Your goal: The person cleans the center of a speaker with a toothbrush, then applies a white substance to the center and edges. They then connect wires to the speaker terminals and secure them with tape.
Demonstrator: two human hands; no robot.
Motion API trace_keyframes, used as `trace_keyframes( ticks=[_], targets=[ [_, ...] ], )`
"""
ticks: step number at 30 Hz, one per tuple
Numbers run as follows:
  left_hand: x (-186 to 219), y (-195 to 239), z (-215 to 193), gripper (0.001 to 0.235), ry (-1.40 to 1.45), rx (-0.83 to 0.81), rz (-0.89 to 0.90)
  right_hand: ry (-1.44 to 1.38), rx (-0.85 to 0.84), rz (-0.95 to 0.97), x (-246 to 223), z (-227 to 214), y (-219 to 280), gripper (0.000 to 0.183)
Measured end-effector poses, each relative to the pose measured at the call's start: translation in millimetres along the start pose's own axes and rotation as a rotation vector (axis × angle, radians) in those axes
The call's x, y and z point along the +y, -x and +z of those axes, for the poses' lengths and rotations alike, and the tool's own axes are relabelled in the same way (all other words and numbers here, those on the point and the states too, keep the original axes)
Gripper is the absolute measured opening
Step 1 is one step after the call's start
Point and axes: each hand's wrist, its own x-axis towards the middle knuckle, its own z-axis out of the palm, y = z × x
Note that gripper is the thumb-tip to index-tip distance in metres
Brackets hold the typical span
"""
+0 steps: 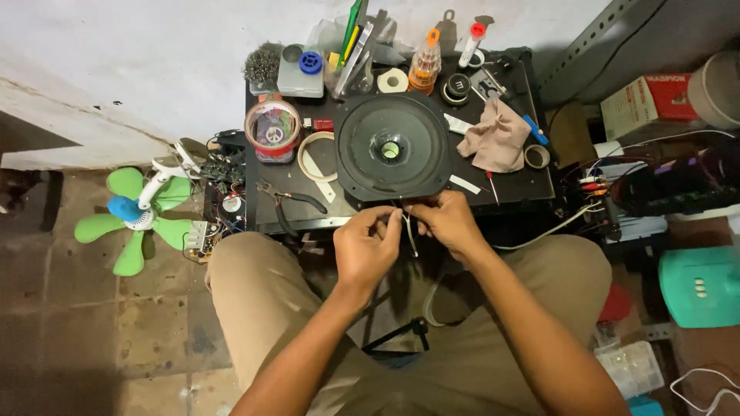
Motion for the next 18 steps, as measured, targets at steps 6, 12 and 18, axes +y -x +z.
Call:
trace_keyframes(
  ticks=[6, 12, 18],
  targets=[
    [-28, 3, 14, 0.015, -0.162, -0.066, 0.097, -0.007, -0.009, -0.029, 9, 0, -4, 0.011],
    [-44, -2, 26, 0.019, -0.185, -0.043, 0.154, 0.003, -0.005, -0.051, 6, 1, -2, 0.011],
    [-46, -5, 29, 0.030, -0.157, -0.041, 0.173, 0.007, -0.014, -0.075, 4, 2, -1, 0.011]
  ],
)
